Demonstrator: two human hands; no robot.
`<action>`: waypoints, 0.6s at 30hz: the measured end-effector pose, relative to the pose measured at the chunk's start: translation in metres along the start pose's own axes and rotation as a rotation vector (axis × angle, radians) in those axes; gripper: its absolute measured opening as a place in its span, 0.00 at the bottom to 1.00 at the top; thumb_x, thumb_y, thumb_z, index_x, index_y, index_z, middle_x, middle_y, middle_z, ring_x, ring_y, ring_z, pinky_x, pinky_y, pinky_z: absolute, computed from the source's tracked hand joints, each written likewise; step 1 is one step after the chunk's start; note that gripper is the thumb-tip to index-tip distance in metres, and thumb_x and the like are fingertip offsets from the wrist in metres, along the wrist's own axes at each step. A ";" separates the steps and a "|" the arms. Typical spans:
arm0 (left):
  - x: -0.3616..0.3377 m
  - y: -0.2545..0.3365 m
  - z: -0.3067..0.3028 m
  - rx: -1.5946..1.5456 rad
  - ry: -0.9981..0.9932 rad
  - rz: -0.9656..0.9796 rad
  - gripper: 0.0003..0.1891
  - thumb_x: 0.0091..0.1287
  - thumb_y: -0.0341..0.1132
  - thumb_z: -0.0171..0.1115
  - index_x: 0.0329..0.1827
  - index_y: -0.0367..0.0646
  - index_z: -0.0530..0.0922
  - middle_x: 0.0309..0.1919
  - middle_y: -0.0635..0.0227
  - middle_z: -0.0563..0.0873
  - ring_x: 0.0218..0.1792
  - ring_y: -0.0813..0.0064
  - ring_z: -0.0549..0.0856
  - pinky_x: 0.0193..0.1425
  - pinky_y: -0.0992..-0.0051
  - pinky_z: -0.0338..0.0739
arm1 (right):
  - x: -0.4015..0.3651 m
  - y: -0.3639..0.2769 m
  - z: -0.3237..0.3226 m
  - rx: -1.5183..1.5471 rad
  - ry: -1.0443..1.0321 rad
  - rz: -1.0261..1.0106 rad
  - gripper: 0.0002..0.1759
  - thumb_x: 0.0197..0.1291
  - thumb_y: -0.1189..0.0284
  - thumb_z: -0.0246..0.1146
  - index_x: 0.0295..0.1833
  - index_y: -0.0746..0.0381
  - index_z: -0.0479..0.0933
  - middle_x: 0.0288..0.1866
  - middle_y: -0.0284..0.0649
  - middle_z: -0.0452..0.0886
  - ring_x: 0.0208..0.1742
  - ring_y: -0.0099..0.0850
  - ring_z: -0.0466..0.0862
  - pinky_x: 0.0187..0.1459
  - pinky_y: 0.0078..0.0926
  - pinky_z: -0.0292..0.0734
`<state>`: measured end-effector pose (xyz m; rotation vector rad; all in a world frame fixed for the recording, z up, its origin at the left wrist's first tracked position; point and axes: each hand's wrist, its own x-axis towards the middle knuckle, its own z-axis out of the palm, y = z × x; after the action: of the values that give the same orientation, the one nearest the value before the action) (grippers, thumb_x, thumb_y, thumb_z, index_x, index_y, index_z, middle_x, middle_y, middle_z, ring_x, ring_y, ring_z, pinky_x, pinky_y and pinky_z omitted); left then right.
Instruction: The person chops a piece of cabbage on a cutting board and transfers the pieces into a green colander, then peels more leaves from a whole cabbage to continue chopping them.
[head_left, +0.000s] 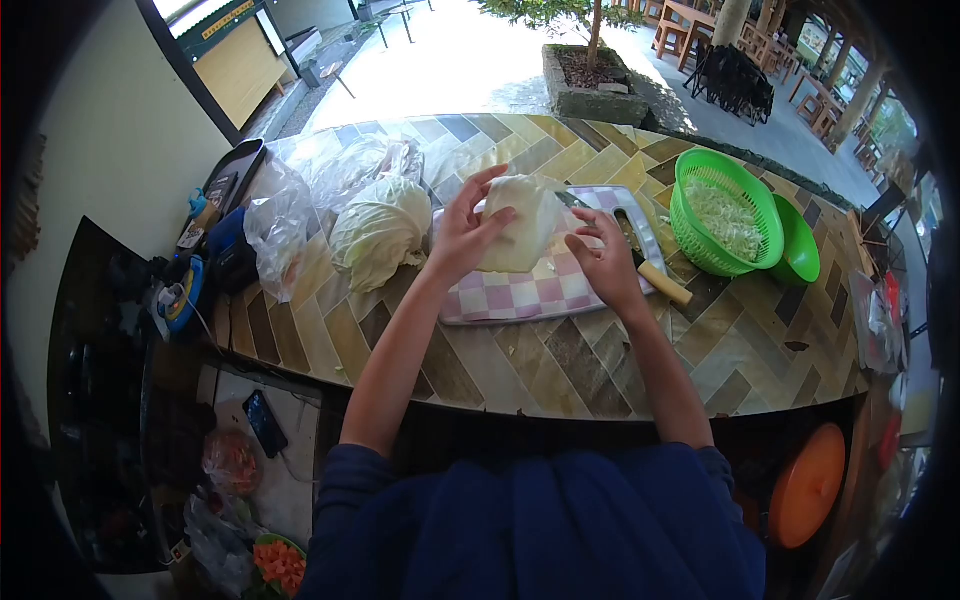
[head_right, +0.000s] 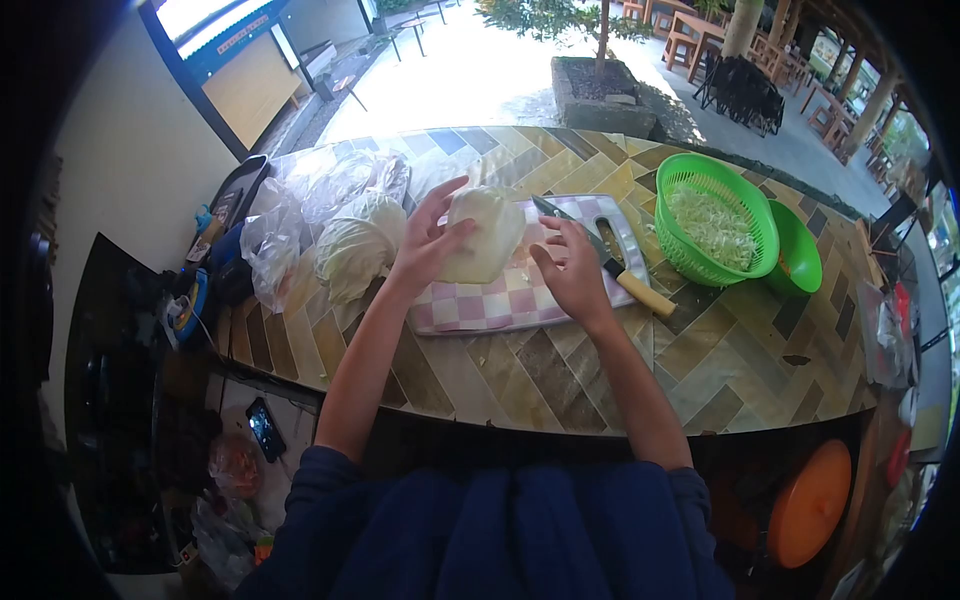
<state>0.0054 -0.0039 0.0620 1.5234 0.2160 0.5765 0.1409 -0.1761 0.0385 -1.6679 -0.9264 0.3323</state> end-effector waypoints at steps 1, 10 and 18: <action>0.000 -0.006 -0.001 0.066 0.047 -0.019 0.30 0.65 0.26 0.64 0.70 0.42 0.66 0.55 0.58 0.79 0.48 0.71 0.85 0.46 0.76 0.82 | -0.001 0.007 -0.008 -0.170 0.044 -0.092 0.25 0.60 0.72 0.65 0.62 0.67 0.72 0.61 0.47 0.73 0.59 0.42 0.77 0.56 0.38 0.77; -0.024 -0.033 -0.015 0.653 0.096 -0.205 0.35 0.62 0.31 0.67 0.72 0.36 0.63 0.53 0.46 0.82 0.47 0.64 0.86 0.49 0.68 0.81 | -0.029 0.049 -0.058 -1.050 -0.032 0.109 0.24 0.62 0.71 0.60 0.63 0.64 0.72 0.56 0.48 0.74 0.59 0.45 0.76 0.56 0.44 0.75; -0.028 -0.043 -0.017 1.122 0.196 0.060 0.32 0.58 0.36 0.70 0.67 0.42 0.71 0.62 0.57 0.77 0.59 0.56 0.79 0.60 0.61 0.75 | -0.037 0.034 -0.053 -0.694 -0.019 0.041 0.21 0.68 0.74 0.52 0.66 0.66 0.70 0.52 0.50 0.76 0.49 0.44 0.80 0.51 0.41 0.75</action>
<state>-0.0169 -0.0005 0.0132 2.5542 0.7327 0.6928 0.1651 -0.2414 0.0151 -2.3173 -1.0954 0.0453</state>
